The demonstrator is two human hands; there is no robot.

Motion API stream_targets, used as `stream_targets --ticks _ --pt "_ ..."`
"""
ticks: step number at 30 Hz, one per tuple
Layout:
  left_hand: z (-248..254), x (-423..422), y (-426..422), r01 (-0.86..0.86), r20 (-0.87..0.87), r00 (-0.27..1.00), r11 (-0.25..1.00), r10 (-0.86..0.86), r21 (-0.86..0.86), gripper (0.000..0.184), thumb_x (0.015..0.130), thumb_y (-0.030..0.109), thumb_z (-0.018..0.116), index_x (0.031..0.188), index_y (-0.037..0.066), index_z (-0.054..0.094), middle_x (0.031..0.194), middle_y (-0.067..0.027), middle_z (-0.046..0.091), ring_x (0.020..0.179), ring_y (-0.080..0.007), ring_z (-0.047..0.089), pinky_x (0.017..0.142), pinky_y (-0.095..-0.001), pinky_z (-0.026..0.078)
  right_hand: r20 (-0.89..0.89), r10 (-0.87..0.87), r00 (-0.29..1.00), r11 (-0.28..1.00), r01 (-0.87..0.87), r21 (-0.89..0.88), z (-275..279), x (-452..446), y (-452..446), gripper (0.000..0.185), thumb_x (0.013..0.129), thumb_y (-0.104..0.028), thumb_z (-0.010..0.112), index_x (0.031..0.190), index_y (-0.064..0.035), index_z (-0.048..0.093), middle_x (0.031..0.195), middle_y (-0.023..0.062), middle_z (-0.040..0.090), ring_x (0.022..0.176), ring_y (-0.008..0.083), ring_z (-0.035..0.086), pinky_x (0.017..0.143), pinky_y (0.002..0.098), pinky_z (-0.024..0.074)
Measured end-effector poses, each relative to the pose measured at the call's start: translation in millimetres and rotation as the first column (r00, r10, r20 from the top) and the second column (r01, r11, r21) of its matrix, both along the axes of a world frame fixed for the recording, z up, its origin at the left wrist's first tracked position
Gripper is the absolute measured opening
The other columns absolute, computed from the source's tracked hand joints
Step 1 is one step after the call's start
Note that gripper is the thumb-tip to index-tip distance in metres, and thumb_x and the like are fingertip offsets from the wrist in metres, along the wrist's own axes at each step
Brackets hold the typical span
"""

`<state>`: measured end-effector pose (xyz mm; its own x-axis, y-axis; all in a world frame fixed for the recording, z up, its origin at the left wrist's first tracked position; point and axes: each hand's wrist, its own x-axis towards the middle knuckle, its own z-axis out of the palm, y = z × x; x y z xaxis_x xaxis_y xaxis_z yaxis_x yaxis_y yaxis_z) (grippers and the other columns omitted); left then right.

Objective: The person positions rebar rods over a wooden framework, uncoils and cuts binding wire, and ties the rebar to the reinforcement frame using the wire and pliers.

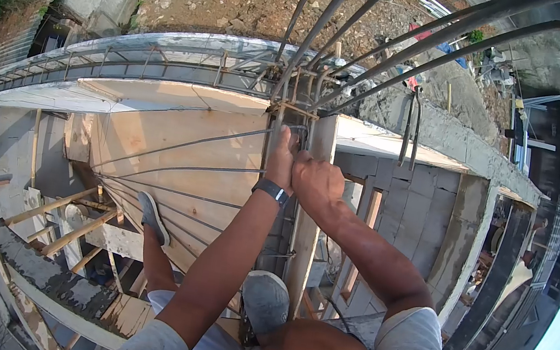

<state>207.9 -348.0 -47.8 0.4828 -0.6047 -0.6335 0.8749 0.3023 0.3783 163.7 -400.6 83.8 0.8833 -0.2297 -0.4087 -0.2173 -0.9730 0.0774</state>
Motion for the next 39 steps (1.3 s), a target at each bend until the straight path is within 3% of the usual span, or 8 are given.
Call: stream_targets --ticks 8,14,17,20,26,27,32,39 --pt "18 6 0 -0.073 -0.114 0.992 0.981 0.053 -0.182 0.082 0.097 0.065 0.043 0.144 -0.003 0.04 0.142 -0.0123 0.047 0.126 -0.0218 0.048 0.108 -0.0352 0.038 0.026 -0.169 0.985 0.981 0.166 0.104 0 11 -5 0.016 0.083 -0.012 0.059 0.091 0.0017 0.061 0.078 0.0236 0.07 0.071 0.0387 0.071 0.065 0.0457 0.0579" --pt "20 13 -7 -0.009 -0.076 0.997 0.999 0.012 0.037 0.071 0.098 0.063 0.043 0.135 0.002 0.05 0.123 -0.0082 0.059 0.105 -0.0205 0.061 0.093 -0.0357 0.049 0.155 -0.402 0.902 0.888 0.343 0.305 -12 1 -10 0.022 0.085 -0.015 0.056 0.091 0.0057 0.061 0.077 0.0317 0.065 0.074 0.0484 0.066 0.071 0.054 0.0534" --pt "-2 11 -15 0.064 -0.079 0.995 0.993 -0.056 0.1 0.095 0.091 0.075 0.041 0.148 0.0 0.039 0.15 -0.0189 0.042 0.133 -0.0288 0.045 0.11 -0.0376 0.034 0.167 -0.446 0.879 0.848 0.355 0.394 -24 -2 -13 0.025 0.087 -0.017 0.054 0.089 0.0066 0.061 0.08 0.0337 0.064 0.078 0.0495 0.065 0.073 0.0543 0.0522" --pt "13 18 -12 0.056 -0.132 0.99 0.994 -0.043 0.099 0.084 0.094 0.068 0.045 0.144 -0.001 0.045 0.145 -0.017 0.047 0.13 -0.0272 0.048 0.106 -0.0375 0.038 0.198 -0.473 0.858 0.807 0.332 0.488 -51 -8 -21 0.028 0.088 -0.019 0.053 0.088 0.0079 0.061 0.082 0.0346 0.063 0.081 0.0511 0.063 0.075 0.0545 0.0507" --pt "65 25 48 0.047 0.562 0.812 0.977 -0.158 0.207 0.058 0.097 0.049 0.057 0.128 0.0 0.058 0.116 -0.0089 0.065 0.107 -0.0205 0.062 0.09 -0.033 0.049 -0.155 -0.791 0.592 0.238 0.53 0.814 -31 0 8 0.029 0.094 -0.017 0.047 0.089 0.0079 0.061 0.072 0.0206 0.066 0.056 0.0312 0.065 0.056 0.0429 0.0499" --pt "61 28 55 0.011 0.517 0.843 0.965 -0.151 0.263 0.056 0.097 0.048 0.057 0.127 0.0 0.059 0.116 -0.0092 0.065 0.108 -0.0211 0.062 0.092 -0.0338 0.049 -0.136 -0.819 0.558 0.205 0.505 0.839 -37 -1 14 0.029 0.098 -0.017 0.047 0.092 0.0072 0.061 0.069 0.0125 0.065 0.049 0.0187 0.061 0.048 0.0343 0.0468" --pt "3 39 68 -0.013 0.401 0.903 0.921 -0.156 0.388 0.055 0.098 0.047 0.056 0.125 -0.001 0.06 0.116 -0.012 0.066 0.11 -0.0241 0.062 0.096 -0.0369 0.046 -0.302 -0.882 0.363 -0.08 0.516 0.853 -41 4 26 0.024 0.101 -0.017 0.048 0.093 0.0033 0.057 0.068 0.007 0.061 0.049 0.0145 0.057 0.044 0.0283 0.0454" --pt "12 50 52 0.295 -0.074 0.949 0.946 -0.307 -0.136 0.084 0.096 0.068 0.038 0.14 -0.003 0.045 0.141 -0.0177 0.048 0.117 -0.0228 0.054 0.097 -0.0342 0.045 -0.271 -0.878 0.396 -0.015 0.542 0.841 -39 6 27 0.025 0.1 -0.015 0.048 0.101 0.0071 0.06 0.072 0.0098 0.067 0.054 0.0146 0.064 0.048 0.0288 0.0494"
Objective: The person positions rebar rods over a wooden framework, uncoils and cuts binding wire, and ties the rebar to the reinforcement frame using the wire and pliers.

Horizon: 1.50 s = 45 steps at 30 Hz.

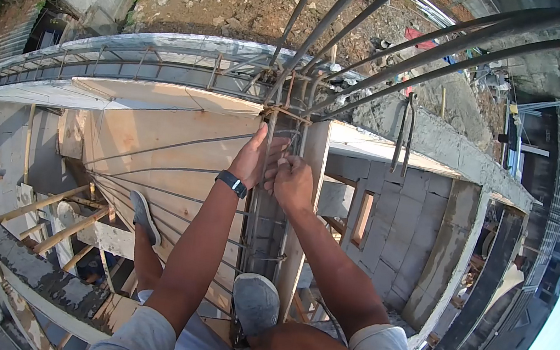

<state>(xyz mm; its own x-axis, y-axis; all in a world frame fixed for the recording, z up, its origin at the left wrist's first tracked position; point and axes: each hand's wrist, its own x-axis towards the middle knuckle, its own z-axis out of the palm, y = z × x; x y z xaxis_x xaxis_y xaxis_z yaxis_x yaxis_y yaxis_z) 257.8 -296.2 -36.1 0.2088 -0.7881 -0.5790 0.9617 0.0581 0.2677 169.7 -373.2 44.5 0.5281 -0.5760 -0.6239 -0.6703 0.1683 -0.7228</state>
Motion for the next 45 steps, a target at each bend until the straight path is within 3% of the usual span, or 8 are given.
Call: stream_targets --ticks 6,9,22,24,26,31,38,45 --pt "-12 -2 -10 -0.007 0.107 0.994 0.998 0.013 -0.06 0.09 0.088 0.079 0.04 0.136 0.004 0.051 0.134 -0.0119 0.051 0.109 -0.0192 0.053 0.094 -0.0343 0.042 -0.182 0.313 0.932 0.842 -0.361 -0.401 -6 -7 -13 0.026 0.093 -0.017 0.055 0.09 0.0076 0.061 0.068 0.0222 0.067 0.064 0.0338 0.071 0.061 0.0422 0.0543" --pt "-19 -4 -15 -0.041 0.089 0.995 0.994 0.05 -0.099 0.083 0.087 0.08 0.04 0.127 0.009 0.06 0.125 -0.0062 0.057 0.112 -0.0201 0.052 0.093 -0.0345 0.04 -0.206 0.353 0.913 0.799 -0.409 -0.441 1 -10 -22 0.023 0.093 -0.013 0.053 0.087 0.0078 0.062 0.064 0.0154 0.068 0.06 0.025 0.07 0.058 0.0374 0.0532" --pt "-49 -8 -27 -0.012 0.027 1.0 0.997 0.015 -0.081 0.102 0.083 0.087 0.034 0.139 0.003 0.047 0.139 -0.0104 0.049 0.125 -0.0266 0.043 0.098 -0.0396 0.037 -0.415 0.372 0.83 0.689 -0.547 -0.475 8 3 -12 0.026 0.091 -0.02 0.057 0.089 0.005 0.063 0.081 0.0302 0.067 0.082 0.0483 0.066 0.074 0.0529 0.0523" --pt "-49 -6 -26 -0.027 -0.013 1.0 0.996 0.026 -0.09 0.095 0.081 0.087 0.037 0.127 0.005 0.051 0.113 -0.0034 0.045 0.1 -0.0205 0.042 0.081 -0.0357 0.035 -0.459 0.345 0.819 0.619 -0.566 -0.544 8 4 -8 0.028 0.091 -0.023 0.057 0.089 0.0044 0.063 0.082 0.0308 0.067 0.083 0.0492 0.066 0.076 0.0542 0.0518" --pt "-44 -4 -30 -0.089 -0.107 0.991 0.994 0.082 -0.057 0.08 0.079 0.086 0.046 0.101 0.011 0.063 0.064 0.0092 0.037 0.054 -0.0085 0.037 0.049 -0.0274 0.03 -0.498 0.349 0.794 0.593 -0.598 -0.538 10 5 -7 0.026 0.092 -0.021 0.057 0.099 0.004 0.06 0.085 0.0307 0.067 0.085 0.0493 0.066 0.076 0.0544 0.0512" --pt "-60 2 -45 -0.022 -0.164 0.986 0.999 0.026 0.027 0.091 0.075 0.09 0.045 0.108 0.007 0.06 0.065 0.0069 0.037 0.057 -0.0111 0.038 0.053 -0.0301 0.032 -0.556 0.326 0.765 0.587 -0.625 -0.515 20 6 0 0.035 0.093 -0.023 0.053 0.116 0.0023 0.053 0.087 0.0327 0.067 0.087 0.05 0.066 0.078 0.0552 0.0513" --pt "-63 -1 -48 0.011 -0.1 0.995 0.999 -0.014 -0.033 0.111 0.074 0.092 0.04 0.136 0.0 0.047 0.101 -0.0034 0.048 0.088 -0.0199 0.046 0.072 -0.0383 0.037 -0.686 0.415 0.597 0.444 -0.791 -0.421 5 8 -5 0.037 0.094 -0.016 0.045 0.123 0.0087 0.047 0.087 0.0318 0.068 0.085 0.0464 0.068 0.077 0.053 0.0543" --pt "-64 -4 -51 -0.052 -0.176 0.983 0.998 0.046 -0.03 0.091 0.076 0.088 0.046 0.115 0.007 0.056 0.076 0.0035 0.043 0.067 -0.014 0.044 0.058 -0.0338 0.034 -0.649 0.446 0.617 0.492 -0.774 -0.398 8 13 -3 0.039 0.096 -0.017 0.043 0.122 0.012 0.046 0.088 0.032 0.068 0.086 0.047 0.068 0.08 0.0534 0.0538"
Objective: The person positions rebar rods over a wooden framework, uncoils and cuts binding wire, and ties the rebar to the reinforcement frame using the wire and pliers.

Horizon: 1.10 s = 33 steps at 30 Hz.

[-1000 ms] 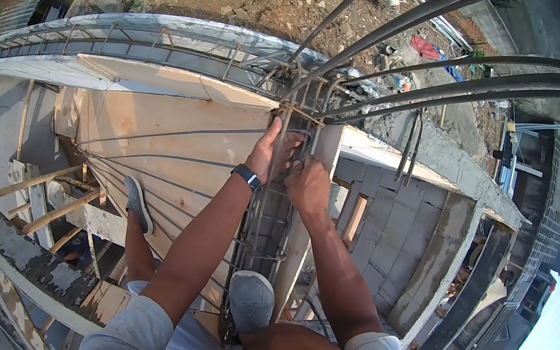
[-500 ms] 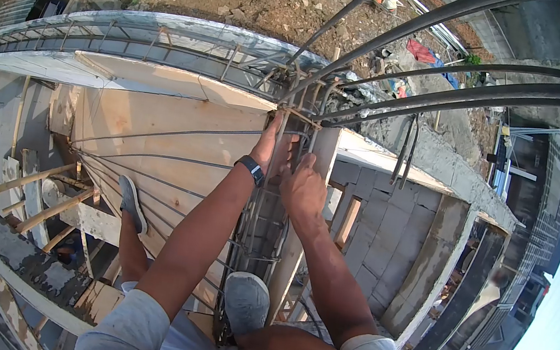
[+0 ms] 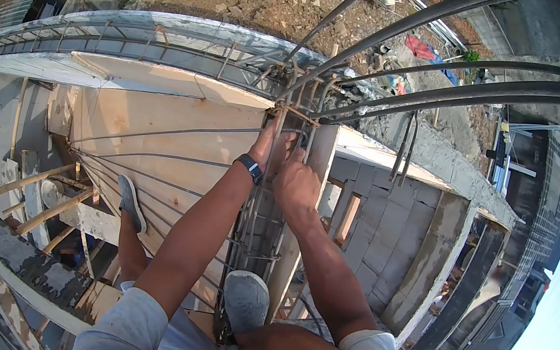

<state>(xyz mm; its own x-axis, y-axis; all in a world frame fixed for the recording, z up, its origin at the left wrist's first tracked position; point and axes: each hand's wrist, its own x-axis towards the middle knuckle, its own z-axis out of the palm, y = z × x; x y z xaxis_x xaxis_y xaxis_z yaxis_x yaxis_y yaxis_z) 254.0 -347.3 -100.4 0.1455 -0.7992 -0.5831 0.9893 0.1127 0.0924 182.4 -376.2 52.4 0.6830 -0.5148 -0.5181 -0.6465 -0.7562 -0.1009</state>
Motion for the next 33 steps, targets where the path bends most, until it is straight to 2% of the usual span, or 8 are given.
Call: stream_targets --ticks 6,12,14,18,24,26,30,33 --pt "-15 0 -4 0.007 -0.029 1.0 0.999 -0.005 0.047 0.071 0.078 0.085 0.05 0.092 0.015 0.055 0.057 0.0085 0.031 0.045 -0.0109 0.033 0.044 -0.0292 0.024 -0.022 -0.068 0.997 0.998 0.067 -0.014 4 -2 -1 0.041 0.096 -0.026 0.048 0.12 0.0079 0.048 0.088 0.031 0.068 0.088 0.0476 0.067 0.084 0.0532 0.0525" --pt "-20 0 1 0.025 0.022 0.999 0.999 -0.024 -0.02 0.082 0.078 0.084 0.05 0.111 0.01 0.057 0.068 0.0038 0.041 0.053 -0.0127 0.042 0.048 -0.0288 0.031 0.077 -0.036 0.996 0.999 0.035 0.017 15 -6 1 0.039 0.096 -0.025 0.05 0.123 0.0035 0.048 0.087 0.03 0.069 0.088 0.0468 0.068 0.083 0.0521 0.0531" --pt "-14 -2 2 0.011 0.033 0.999 1.0 -0.011 -0.007 0.089 0.078 0.084 0.05 0.121 0.007 0.056 0.08 0.0001 0.051 0.06 -0.0144 0.048 0.051 -0.0295 0.036 0.009 -0.014 1.0 1.0 0.014 -0.023 20 -5 2 0.038 0.095 -0.023 0.049 0.123 0.0028 0.049 0.088 0.0305 0.068 0.088 0.0472 0.068 0.083 0.0529 0.0525" --pt "15 2 9 0.001 0.0 1.0 0.999 -0.001 -0.048 0.089 0.08 0.083 0.05 0.122 0.005 0.055 0.102 -0.0071 0.058 0.076 -0.0177 0.057 0.06 -0.0331 0.044 -0.047 0.042 0.998 0.998 -0.045 -0.051 9 -9 2 0.034 0.094 -0.02 0.048 0.121 0.0007 0.052 0.089 0.0323 0.068 0.087 0.0494 0.067 0.083 0.0554 0.0512" --pt "17 2 6 -0.049 0.027 0.998 0.999 0.049 -0.002 0.088 0.084 0.079 0.048 0.127 0.003 0.052 0.108 -0.0108 0.06 0.09 -0.0219 0.062 0.07 -0.0356 0.049 0.201 -0.14 0.97 0.985 0.117 0.124 -3 -14 5 0.031 0.094 -0.017 0.05 0.119 0.0 0.054 0.089 0.0295 0.069 0.088 0.0497 0.065 0.083 0.0556 0.0496" --pt "-4 0 5 -0.06 0.115 0.991 0.997 0.064 -0.04 0.086 0.088 0.076 0.044 0.134 0.003 0.048 0.12 -0.0115 0.058 0.096 -0.0267 0.062 0.075 -0.036 0.051 0.27 -0.251 0.93 0.955 0.192 0.227 -12 -20 3 0.03 0.093 -0.016 0.052 0.12 -0.001 0.054 0.086 0.0263 0.069 0.086 0.0442 0.068 0.079 0.0516 0.051" --pt "1 4 11 0.024 0.079 0.997 1.0 -0.023 -0.012 0.078 0.09 0.074 0.045 0.121 0.004 0.056 0.107 -0.0082 0.058 0.083 -0.0212 0.059 0.067 -0.034 0.049 0.215 -0.523 0.825 0.788 0.371 0.492 9 -16 3 0.033 0.094 -0.016 0.055 0.123 0.0001 0.053 0.082 0.0189 0.07 0.076 0.0266 0.07 0.068 0.0394 0.0521" --pt "-18 1 10 0.04 0.108 0.993 0.999 -0.042 0.022 0.077 0.089 0.075 0.045 0.114 0.004 0.06 0.099 -0.0055 0.059 0.08 -0.0186 0.056 0.067 -0.034 0.048 0.307 -0.629 0.714 0.703 0.354 0.616 -6 -25 -5 0.034 0.095 -0.013 0.057 0.127 0.0012 0.052 0.076 0.007 0.067 0.061 0.012 0.06 0.059 0.026 0.0451"
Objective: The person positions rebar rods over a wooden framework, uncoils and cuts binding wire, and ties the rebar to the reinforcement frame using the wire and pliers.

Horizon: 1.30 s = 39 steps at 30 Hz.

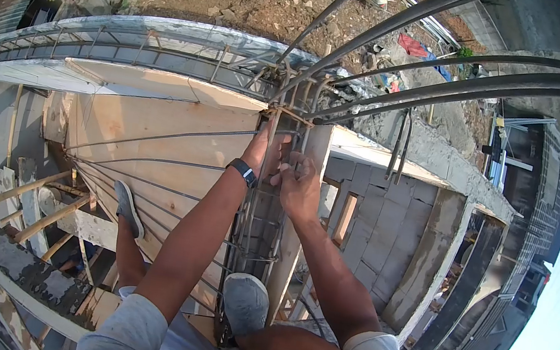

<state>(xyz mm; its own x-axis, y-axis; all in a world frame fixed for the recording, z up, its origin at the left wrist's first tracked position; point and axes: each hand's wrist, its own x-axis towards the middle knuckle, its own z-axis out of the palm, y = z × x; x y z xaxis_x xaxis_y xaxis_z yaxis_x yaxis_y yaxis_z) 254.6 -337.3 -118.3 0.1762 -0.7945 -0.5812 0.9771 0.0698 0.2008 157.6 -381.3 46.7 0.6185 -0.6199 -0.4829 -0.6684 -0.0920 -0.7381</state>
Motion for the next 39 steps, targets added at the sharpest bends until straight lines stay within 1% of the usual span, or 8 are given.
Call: stream_targets --ticks 3,6,12,18,24,28,34,39 --pt "27 -2 7 -0.047 0.062 0.997 0.998 0.044 0.038 0.077 0.09 0.076 0.043 0.112 0.004 0.062 0.1 -0.0056 0.06 0.084 -0.0182 0.057 0.07 -0.0339 0.049 0.158 -0.238 0.958 0.93 0.178 0.322 -9 0 -4 0.038 0.096 -0.012 0.059 0.13 0.0019 0.05 0.076 0.0042 0.063 0.059 0.0111 0.056 0.054 0.0242 0.0425" --pt "35 -3 18 -0.042 0.148 0.988 0.998 0.035 0.044 0.077 0.091 0.075 0.042 0.116 0.005 0.06 0.107 -0.0076 0.061 0.093 -0.0192 0.06 0.076 -0.034 0.052 0.092 -0.412 0.906 0.795 0.309 0.522 6 3 -7 0.035 0.096 -0.013 0.06 0.128 -0.0008 0.052 0.076 0.0028 0.061 0.055 0.0084 0.05 0.05 0.0226 0.0399" --pt "31 0 19 -0.013 0.119 0.993 1.0 0.012 0.006 0.078 0.091 0.075 0.041 0.121 0.005 0.057 0.116 -0.0114 0.062 0.103 -0.02 0.062 0.083 -0.0341 0.053 0.119 -0.601 0.79 0.628 0.376 0.681 -2 5 -1 0.03 0.097 -0.016 0.062 0.123 -0.003 0.053 0.077 0.0007 0.059 0.052 0.0074 0.046 0.045 0.0212 0.0372" --pt "60 -1 21 -0.052 0.157 0.987 0.994 0.036 0.097 0.091 0.088 0.078 0.042 0.131 -0.001 0.053 0.124 -0.0169 0.06 0.11 -0.0253 0.061 0.095 -0.0387 0.049 0.043 -0.211 0.977 0.918 0.183 0.351 14 4 -11 0.037 0.092 -0.022 0.068 0.119 0.0015 0.056 0.072 0.0015 0.064 0.053 0.0062 0.05 0.048 0.0218 0.0383" --pt "86 -4 28 -0.131 0.22 0.971 0.981 0.098 0.142 0.092 0.087 0.077 0.048 0.132 -0.003 0.051 0.126 -0.0161 0.06 0.111 -0.025 0.061 0.098 -0.0393 0.046 -0.008 0.114 0.993 0.991 -0.114 -0.064 24 11 -25 0.04 0.089 -0.017 0.064 0.114 0.0129 0.06 0.067 0.0086 0.065 0.058 0.0111 0.056 0.056 0.0274 0.0443" --pt "93 -5 26 -0.153 0.301 0.949 0.973 0.096 0.174 0.077 0.087 0.064 0.06 0.13 0.0 0.055 0.121 -0.0108 0.063 0.107 -0.0216 0.062 0.095 -0.0373 0.046 -0.09 0.224 0.971 0.965 -0.233 -0.117 47 23 -45 0.03 0.088 -0.017 0.061 0.099 0.0102 0.068 0.063 0.0076 0.062 0.06 0.0111 0.057 0.06 0.0275 0.0467" --pt "85 -10 24 -0.186 0.418 0.906 0.953 0.072 0.239 0.035 0.086 0.027 0.073 0.112 0.004 0.066 0.103 -0.0037 0.068 0.093 -0.0141 0.064 0.079 -0.0304 0.048 -0.07 0.312 0.948 0.943 -0.299 0.146 42 36 -89 0.023 0.086 -0.018 0.063 0.082 0.0037 0.07 0.058 0.0021 0.055 0.055 0.0081 0.049 0.053 0.0262 0.0386" --pt "74 -10 19 -0.246 0.5 0.856 0.953 0.129 0.176 0.022 0.087 0.009 0.069 0.108 0.001 0.07 0.096 -0.0053 0.071 0.085 -0.0122 0.065 0.076 -0.0264 0.051 -0.062 0.242 0.968 0.962 -0.23 0.147 40 44 -87 0.024 0.087 -0.018 0.065 0.097 0.0028 0.072 0.062 -0.0003 0.056 0.054 0.0064 0.046 0.05 0.0253 0.0345"
